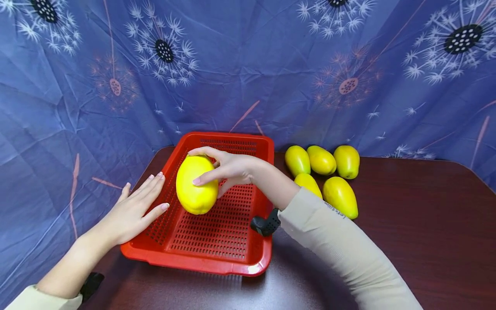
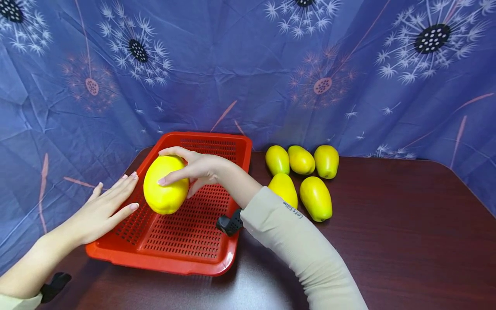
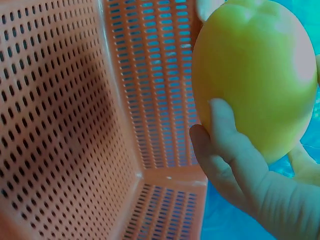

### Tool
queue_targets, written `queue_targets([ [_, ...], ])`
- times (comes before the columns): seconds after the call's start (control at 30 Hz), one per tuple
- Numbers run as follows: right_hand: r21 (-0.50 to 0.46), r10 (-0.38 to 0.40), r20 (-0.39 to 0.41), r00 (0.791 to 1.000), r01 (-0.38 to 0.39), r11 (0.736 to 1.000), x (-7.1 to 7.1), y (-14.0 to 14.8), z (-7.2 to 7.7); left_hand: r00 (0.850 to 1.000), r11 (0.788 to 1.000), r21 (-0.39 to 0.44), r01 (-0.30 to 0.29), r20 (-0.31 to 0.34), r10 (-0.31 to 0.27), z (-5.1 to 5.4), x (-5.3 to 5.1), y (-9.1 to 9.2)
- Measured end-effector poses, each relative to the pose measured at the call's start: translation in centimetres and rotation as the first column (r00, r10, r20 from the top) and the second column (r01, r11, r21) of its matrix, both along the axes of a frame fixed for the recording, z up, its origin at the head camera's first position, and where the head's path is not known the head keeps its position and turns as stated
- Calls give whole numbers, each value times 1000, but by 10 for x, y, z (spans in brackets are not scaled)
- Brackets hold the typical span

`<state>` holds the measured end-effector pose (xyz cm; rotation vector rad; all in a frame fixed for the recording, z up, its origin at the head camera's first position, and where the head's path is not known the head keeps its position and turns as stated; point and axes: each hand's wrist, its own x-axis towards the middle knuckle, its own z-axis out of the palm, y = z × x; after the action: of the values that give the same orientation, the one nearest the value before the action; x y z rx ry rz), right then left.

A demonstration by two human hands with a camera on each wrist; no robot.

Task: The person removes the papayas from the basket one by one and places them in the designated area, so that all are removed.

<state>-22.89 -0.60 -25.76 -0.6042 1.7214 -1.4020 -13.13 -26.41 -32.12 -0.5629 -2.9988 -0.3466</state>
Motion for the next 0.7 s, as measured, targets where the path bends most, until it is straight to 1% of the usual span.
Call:
queue_targets([
  [0.2, -25, 6, -6, 1000, -6, 1000, -3, 20, 14, 1000, 1000, -3, -2, 2, 2, 0, 0, 0],
  [0.37, -41, 9, -12, 1000, -9, 999, -3, 39, 23, 1000, 1000, 16, -2, 8, 1, 0, 0, 0],
  [0.7, -22, 2, -39, 999, -3, 1000, -1, 77, 32, 1000, 1000, 23, 0, 6, 0, 0, 1, 0],
])
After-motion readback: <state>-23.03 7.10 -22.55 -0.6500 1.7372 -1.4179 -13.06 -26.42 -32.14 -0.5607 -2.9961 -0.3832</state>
